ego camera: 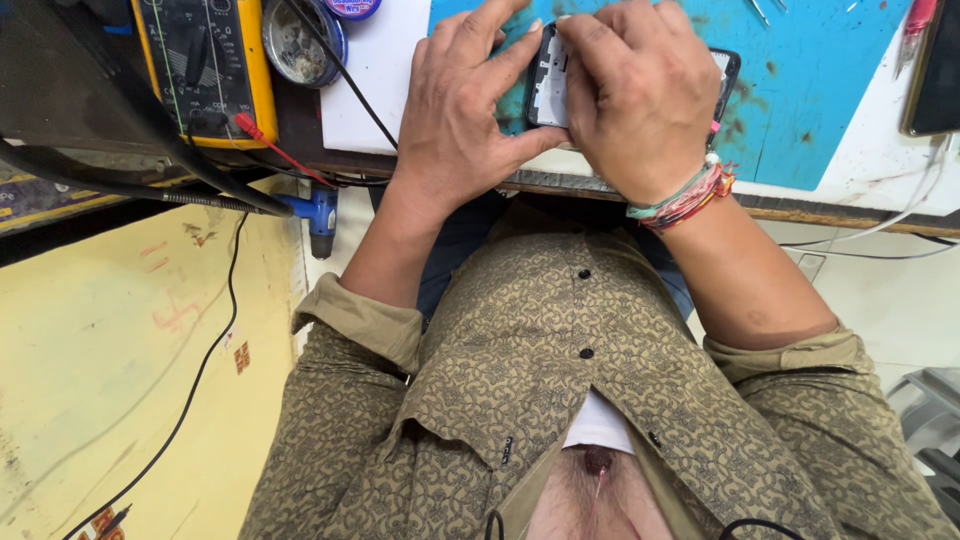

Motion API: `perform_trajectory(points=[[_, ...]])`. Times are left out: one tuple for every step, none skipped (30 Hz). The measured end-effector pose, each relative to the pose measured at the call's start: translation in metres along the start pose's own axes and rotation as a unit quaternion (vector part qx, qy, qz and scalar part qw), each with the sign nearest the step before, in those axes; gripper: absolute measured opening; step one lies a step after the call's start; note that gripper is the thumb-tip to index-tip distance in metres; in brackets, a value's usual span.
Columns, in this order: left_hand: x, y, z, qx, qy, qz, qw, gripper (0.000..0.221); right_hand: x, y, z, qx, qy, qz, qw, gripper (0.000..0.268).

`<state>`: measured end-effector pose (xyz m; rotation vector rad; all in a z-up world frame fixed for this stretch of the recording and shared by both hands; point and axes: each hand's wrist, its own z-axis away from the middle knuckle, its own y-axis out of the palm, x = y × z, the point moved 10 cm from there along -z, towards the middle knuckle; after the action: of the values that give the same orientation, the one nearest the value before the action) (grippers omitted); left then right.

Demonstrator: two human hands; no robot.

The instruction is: The person disassembles a mobile phone using a screwdriver and tweezers to remove the internal components and the screen.

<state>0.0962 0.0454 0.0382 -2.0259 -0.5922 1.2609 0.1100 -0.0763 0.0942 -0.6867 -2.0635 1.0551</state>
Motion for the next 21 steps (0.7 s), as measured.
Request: perform_trajectory(points=[[-0.001,-0.001,0.0,-0.005,0.003,-0.001,1.0,0.081,0.001,0.001,0.0,0.001,-0.005,0.005,1.0,0.022],[0.0,0.0,0.0,-0.001,-0.002,0.0,1.0,0.081,0.003,0.003,0.0,0.008,-0.019,0.017,1.0,0.024],[0.001,0.001,-0.001,0.003,-0.008,0.001,1.0,0.081,0.006,0.005,0.0,0.015,-0.034,0.029,0.999,0.026],[0.002,0.002,0.0,0.008,-0.013,0.002,1.0,0.081,0.008,0.007,0.001,0.022,-0.048,0.041,0.998,0.028],[0.002,0.002,0.0,0.01,-0.013,0.002,1.0,0.081,0.008,0.007,0.0,0.023,-0.053,0.035,0.998,0.027],[0.002,0.003,-0.001,0.011,-0.013,0.002,1.0,0.081,0.007,0.007,0.0,0.024,-0.058,0.03,0.998,0.026],[0.002,0.003,-0.001,0.012,-0.013,0.002,1.0,0.081,0.007,0.007,0.001,0.024,-0.063,0.025,0.997,0.024],[0.002,0.002,-0.002,0.011,-0.012,0.001,1.0,0.081,0.006,0.008,0.001,0.029,-0.07,0.03,0.997,0.026],[0.001,0.002,-0.002,0.01,-0.011,0.0,1.0,0.081,0.006,0.009,0.002,0.035,-0.077,0.035,0.996,0.027],[0.001,0.002,-0.001,0.009,-0.013,-0.002,1.0,0.081,0.006,0.01,0.005,0.042,-0.084,0.039,0.995,0.028],[0.001,0.003,0.0,0.012,-0.014,-0.002,1.0,0.08,0.006,0.013,0.008,0.057,-0.081,0.032,0.995,0.027],[0.002,0.004,0.0,0.015,-0.016,-0.003,1.0,0.079,0.006,0.016,0.011,0.073,-0.079,0.026,0.994,0.025],[0.003,0.005,0.0,0.018,-0.018,-0.004,1.0,0.078,0.006,0.017,0.014,0.085,-0.08,0.019,0.993,0.025],[0.003,0.005,0.0,0.016,-0.015,-0.008,1.0,0.079,0.008,0.019,0.017,0.098,-0.08,0.011,0.992,0.024],[0.003,0.005,0.0,0.013,-0.011,-0.012,1.0,0.079,0.01,0.018,0.021,0.108,-0.084,0.002,0.991,0.025],[0.002,0.005,0.001,0.012,-0.007,-0.015,1.0,0.08,0.011,0.018,0.023,0.118,-0.087,-0.007,0.989,0.026],[0.002,0.005,0.001,0.011,-0.006,-0.017,1.0,0.079,0.012,0.018,0.024,0.123,-0.091,-0.017,0.988,0.026],[0.002,0.005,0.002,0.011,-0.004,-0.018,1.0,0.079,0.013,0.017,0.024,0.128,-0.095,-0.026,0.987,0.025],[0.002,0.005,0.002,0.01,-0.003,-0.019,1.0,0.078,0.014,0.016,0.024,0.133,-0.099,-0.036,0.986,0.025],[0.002,0.006,0.002,0.011,-0.001,-0.025,1.0,0.078,0.016,0.016,0.024,0.144,-0.116,-0.036,0.982,0.023],[0.002,0.006,0.002,0.011,0.0,-0.031,0.999,0.079,0.016,0.016,0.022,0.154,-0.133,-0.037,0.978,0.022]])
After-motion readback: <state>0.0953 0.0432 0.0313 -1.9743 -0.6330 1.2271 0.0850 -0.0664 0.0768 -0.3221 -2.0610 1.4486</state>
